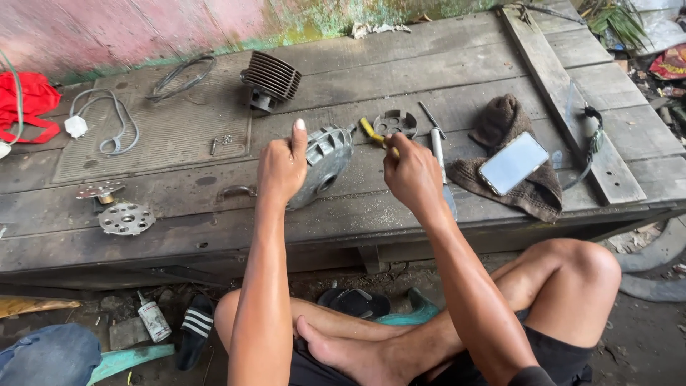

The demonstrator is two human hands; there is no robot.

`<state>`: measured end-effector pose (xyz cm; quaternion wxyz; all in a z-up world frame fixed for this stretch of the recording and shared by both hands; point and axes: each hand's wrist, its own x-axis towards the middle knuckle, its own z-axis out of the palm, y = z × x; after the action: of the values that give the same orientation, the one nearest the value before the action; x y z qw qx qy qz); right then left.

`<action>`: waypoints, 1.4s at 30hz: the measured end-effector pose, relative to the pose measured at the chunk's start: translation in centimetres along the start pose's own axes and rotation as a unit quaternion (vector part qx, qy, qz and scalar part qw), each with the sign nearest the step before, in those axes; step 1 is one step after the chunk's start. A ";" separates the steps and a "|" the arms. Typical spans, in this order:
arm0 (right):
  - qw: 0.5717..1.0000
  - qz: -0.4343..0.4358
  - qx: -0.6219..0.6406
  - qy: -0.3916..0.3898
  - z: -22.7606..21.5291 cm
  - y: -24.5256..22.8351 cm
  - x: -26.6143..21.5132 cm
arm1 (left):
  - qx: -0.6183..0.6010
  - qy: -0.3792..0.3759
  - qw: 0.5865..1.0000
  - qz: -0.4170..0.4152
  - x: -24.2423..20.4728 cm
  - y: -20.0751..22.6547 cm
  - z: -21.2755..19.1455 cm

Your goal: The person uses a yellow-handled tool to scrape a cylindrical metal part, then switches to a metal file to smooth the edges of the same part. The person rotates the part frequently to work on different sections while seated at a wooden workbench.

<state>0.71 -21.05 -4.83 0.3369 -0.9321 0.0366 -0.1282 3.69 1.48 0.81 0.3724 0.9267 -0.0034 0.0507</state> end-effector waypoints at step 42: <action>0.950 0.012 0.306 0.069 7.3 -0.4 -1.1 | -0.009 -0.006 1.000 -0.016 1.9 -1.7 0.1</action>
<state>1.57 -16.09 -10.25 0.6037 -0.7727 0.0297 -0.1936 5.64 2.65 -0.26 0.3810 0.9237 0.0089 0.0386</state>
